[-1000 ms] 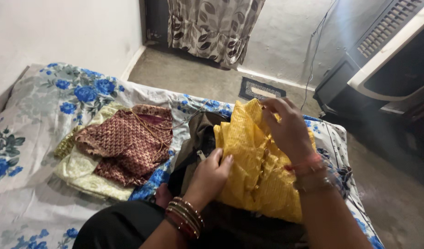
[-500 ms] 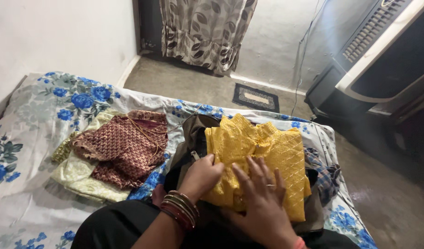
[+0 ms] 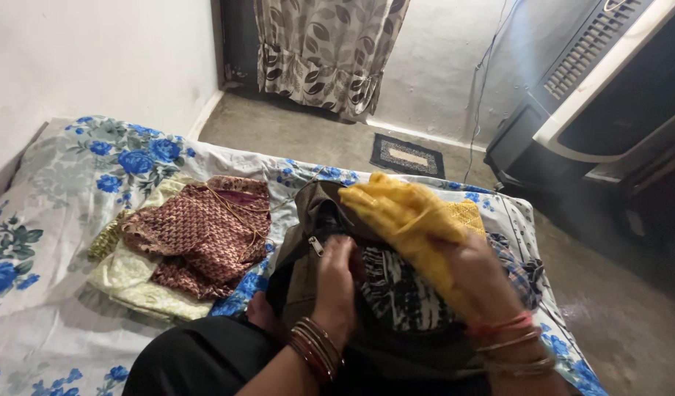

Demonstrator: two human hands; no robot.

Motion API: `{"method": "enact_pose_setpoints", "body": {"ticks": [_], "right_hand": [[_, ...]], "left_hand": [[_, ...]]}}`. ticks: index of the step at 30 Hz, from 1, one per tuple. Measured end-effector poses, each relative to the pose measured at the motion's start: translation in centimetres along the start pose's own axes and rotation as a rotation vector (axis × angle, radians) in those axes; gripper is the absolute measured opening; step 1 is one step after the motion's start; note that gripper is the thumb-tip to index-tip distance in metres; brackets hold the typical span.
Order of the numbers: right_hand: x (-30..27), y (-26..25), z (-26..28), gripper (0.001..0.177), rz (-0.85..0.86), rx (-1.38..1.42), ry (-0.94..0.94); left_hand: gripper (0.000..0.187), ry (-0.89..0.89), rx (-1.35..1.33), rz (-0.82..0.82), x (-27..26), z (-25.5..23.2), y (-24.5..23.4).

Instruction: The person sits on a bed and buttons a yellow shirt, then folds it and places it into a duffel bag on the bed. They then button a maroon garment and place it into the same bag with other clothes.

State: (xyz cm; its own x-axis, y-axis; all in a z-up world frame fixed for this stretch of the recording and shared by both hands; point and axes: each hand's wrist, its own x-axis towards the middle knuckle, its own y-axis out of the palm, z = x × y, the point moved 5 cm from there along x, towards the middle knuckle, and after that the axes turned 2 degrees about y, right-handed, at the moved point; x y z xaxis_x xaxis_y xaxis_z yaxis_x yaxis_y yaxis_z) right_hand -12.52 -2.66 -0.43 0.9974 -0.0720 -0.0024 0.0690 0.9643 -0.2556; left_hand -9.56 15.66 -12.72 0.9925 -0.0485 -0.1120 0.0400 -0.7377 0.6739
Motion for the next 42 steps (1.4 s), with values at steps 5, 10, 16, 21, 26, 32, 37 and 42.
{"method": "enact_pose_setpoints", "body": {"ticks": [5, 10, 16, 21, 26, 32, 37, 42], "right_hand": [[-1.2, -4.2, 2.2, 0.037, -0.04, -0.201, 0.091], [-8.5, 3.5, 2.7, 0.059, 0.132, -1.049, -0.502], [-11.6, 7.6, 1.4, 0.086, 0.273, -0.879, -0.503], [-11.0, 2.9, 3.0, 0.059, -0.191, -0.68, -0.303], [-11.3, 4.6, 2.8, 0.066, -0.555, -0.821, -0.563], [-11.9, 3.5, 1.8, 0.069, -0.498, -0.71, -0.593], [-12.5, -0.9, -0.5, 0.071, -0.455, -0.538, -0.49], [-12.4, -6.1, -3.3, 0.074, -0.427, -0.304, -0.331]], "left_hand": [[0.059, -0.567, -0.255, 0.193, -3.9, 1.9, 4.1], [0.063, -0.484, -0.304, 0.321, -3.2, 0.7, 4.5], [0.07, -0.478, -0.114, 0.366, -5.8, 3.2, -0.2], [0.077, -0.382, 0.2, 0.479, -6.7, 3.7, 1.9], [0.085, -0.086, 0.695, 0.725, -5.6, 2.9, 10.3], [0.094, 0.106, 1.253, 0.967, -7.3, 3.0, 22.3], [0.093, -0.061, 1.336, 0.924, -9.3, 4.4, 26.6], [0.055, -0.014, 0.829, 0.81, -3.4, 4.8, 25.3]]}}
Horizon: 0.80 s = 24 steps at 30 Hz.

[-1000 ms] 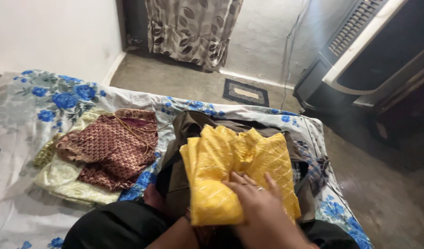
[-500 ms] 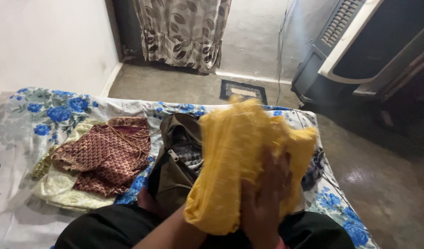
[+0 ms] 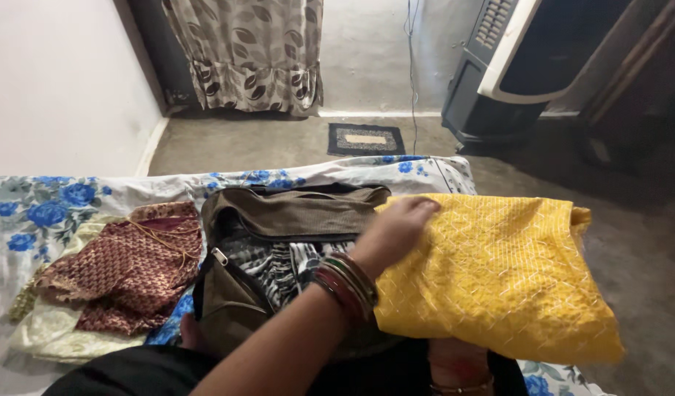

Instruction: The person sits on a bed and buttons a yellow shirt, then folds it and places it into a duffel bag on the bed. They then button a maroon garment and place it into the same bag with other clothes.

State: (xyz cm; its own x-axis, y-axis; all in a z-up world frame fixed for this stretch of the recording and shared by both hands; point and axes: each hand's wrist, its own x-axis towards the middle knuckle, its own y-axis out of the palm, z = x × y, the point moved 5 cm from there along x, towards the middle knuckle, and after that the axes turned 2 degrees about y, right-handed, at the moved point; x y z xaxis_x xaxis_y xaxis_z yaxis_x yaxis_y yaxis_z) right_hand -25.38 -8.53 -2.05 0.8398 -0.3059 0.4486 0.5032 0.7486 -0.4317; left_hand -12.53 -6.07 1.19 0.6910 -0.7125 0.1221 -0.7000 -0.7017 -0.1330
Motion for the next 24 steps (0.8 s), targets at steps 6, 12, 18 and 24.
{"method": "enact_pose_setpoints", "body": {"ticks": [6, 12, 18, 24], "right_hand": [[4.6, -2.6, -3.1, 0.077, -0.06, 0.25, 0.191], [6.7, -3.4, -5.3, 0.08, -0.094, 0.234, 0.247], [6.1, -1.1, -4.2, 0.084, -0.205, -0.211, -0.113], [4.8, 6.6, -4.1, 0.091, 0.018, -0.541, -0.242]], "left_hand": [[0.037, 0.308, 1.106, -0.279, -1.3, 6.0, -6.2], [0.024, 0.171, 1.229, -0.143, 1.1, 8.7, -8.2], [0.024, 0.058, 0.911, -0.152, 6.1, 6.5, -9.6], [0.02, 0.119, 0.749, 0.099, 7.9, 6.3, -12.2]]}}
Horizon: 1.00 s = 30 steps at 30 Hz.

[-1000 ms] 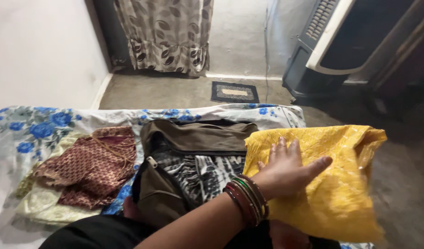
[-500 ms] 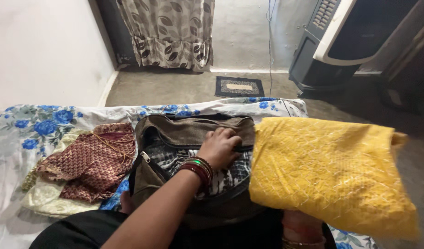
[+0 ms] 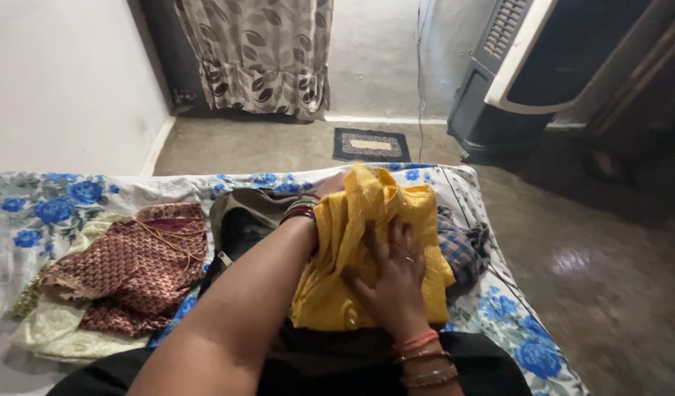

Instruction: The person sits on a bed and buttons a yellow shirt, then folds it and places it into a duffel bag on the bed. They then button a maroon garment and place it into the same bag with other clothes.

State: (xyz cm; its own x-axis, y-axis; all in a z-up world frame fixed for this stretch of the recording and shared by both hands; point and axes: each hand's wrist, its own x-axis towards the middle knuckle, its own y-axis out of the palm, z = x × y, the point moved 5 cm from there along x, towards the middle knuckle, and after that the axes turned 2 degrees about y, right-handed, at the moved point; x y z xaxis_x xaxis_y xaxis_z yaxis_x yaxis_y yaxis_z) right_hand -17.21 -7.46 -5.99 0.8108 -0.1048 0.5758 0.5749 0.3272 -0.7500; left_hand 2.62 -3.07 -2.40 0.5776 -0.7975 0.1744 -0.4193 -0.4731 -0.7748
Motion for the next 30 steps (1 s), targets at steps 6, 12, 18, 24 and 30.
{"method": "enact_pose_setpoints", "body": {"ticks": [6, 12, 18, 24, 30], "right_hand": [[0.1, 0.5, 0.3, 0.089, 0.046, -0.161, -0.104], [1.8, 1.1, 1.9, 0.1, 0.227, -0.263, -0.094], [5.0, 3.3, 1.1, 0.039, 0.615, -0.15, -0.067], [4.8, 2.0, -2.2, 0.043, 0.605, -0.136, 0.318], [4.3, -1.8, 0.6, 0.043, -0.111, 0.131, -0.195]], "left_hand": [[0.017, 0.24, 0.464, -0.22, 0.0, -1.5, -2.8], [0.018, 0.428, 0.623, -0.282, 0.6, -7.0, -3.1], [0.011, 0.392, 0.593, -0.433, -1.7, -7.8, -2.1], [0.012, 0.32, 0.567, -0.44, -3.1, -6.3, -2.8], [0.018, -0.013, 0.642, -0.268, -4.1, -2.5, -5.5]]}}
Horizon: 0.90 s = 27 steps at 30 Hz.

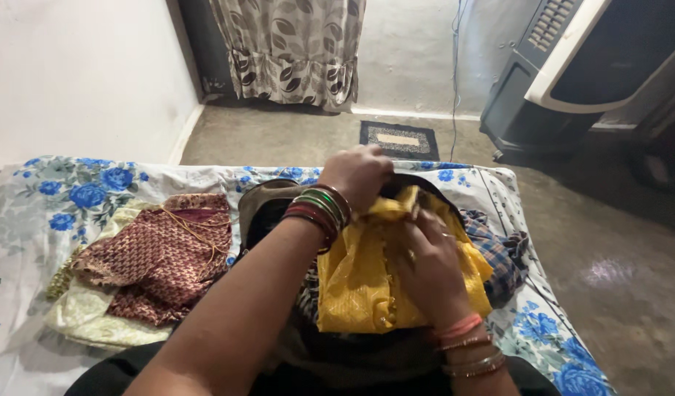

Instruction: The person sits on a bed and buttons a yellow shirt, then folds it and places it into a duffel bag on the bed. They then button a maroon garment and place it into the same bag with other clothes.

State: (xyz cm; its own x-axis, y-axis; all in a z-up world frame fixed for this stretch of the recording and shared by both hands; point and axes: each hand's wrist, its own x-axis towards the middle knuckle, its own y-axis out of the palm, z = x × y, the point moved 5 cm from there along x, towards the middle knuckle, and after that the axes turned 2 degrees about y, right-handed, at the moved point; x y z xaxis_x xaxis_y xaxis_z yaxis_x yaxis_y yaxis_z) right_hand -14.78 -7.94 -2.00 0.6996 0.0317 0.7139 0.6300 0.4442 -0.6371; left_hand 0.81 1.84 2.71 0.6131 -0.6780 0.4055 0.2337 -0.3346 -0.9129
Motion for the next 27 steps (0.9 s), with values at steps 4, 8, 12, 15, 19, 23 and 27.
{"method": "enact_pose_setpoints", "body": {"ticks": [4, 8, 12, 15, 19, 23, 27], "right_hand": [[2.1, 4.5, -1.6, 0.05, 0.463, -0.26, 0.004], [5.4, 10.8, -4.7, 0.049, 0.768, -0.454, -0.059], [8.6, 14.3, -5.1, 0.051, 0.606, -0.122, 0.0], [9.6, 12.6, -3.5, 0.033, 0.49, -0.273, 0.039], [8.3, 8.9, -0.7, 0.031, 0.534, -0.43, 0.2], [6.2, 10.1, -1.3, 0.032, 0.665, -0.393, 0.46], [5.4, 14.2, -0.1, 0.065, 0.277, -1.367, -0.65]], "left_hand": [[0.016, -0.117, -0.182, -0.132, 0.4, 1.2, -1.9], [0.015, -0.116, -0.16, -0.162, 0.8, 0.3, -2.1], [0.014, -0.068, -0.198, -0.252, -0.4, -0.1, -2.0], [0.013, -0.08, -0.203, -0.272, -1.4, 0.6, -2.5], [0.015, -0.122, -0.226, -0.322, -1.8, 1.4, -3.1], [0.016, -0.141, -0.263, -0.402, -1.9, 0.4, -2.3], [0.016, -0.172, -0.287, -0.482, -3.1, -0.7, -1.5]]}}
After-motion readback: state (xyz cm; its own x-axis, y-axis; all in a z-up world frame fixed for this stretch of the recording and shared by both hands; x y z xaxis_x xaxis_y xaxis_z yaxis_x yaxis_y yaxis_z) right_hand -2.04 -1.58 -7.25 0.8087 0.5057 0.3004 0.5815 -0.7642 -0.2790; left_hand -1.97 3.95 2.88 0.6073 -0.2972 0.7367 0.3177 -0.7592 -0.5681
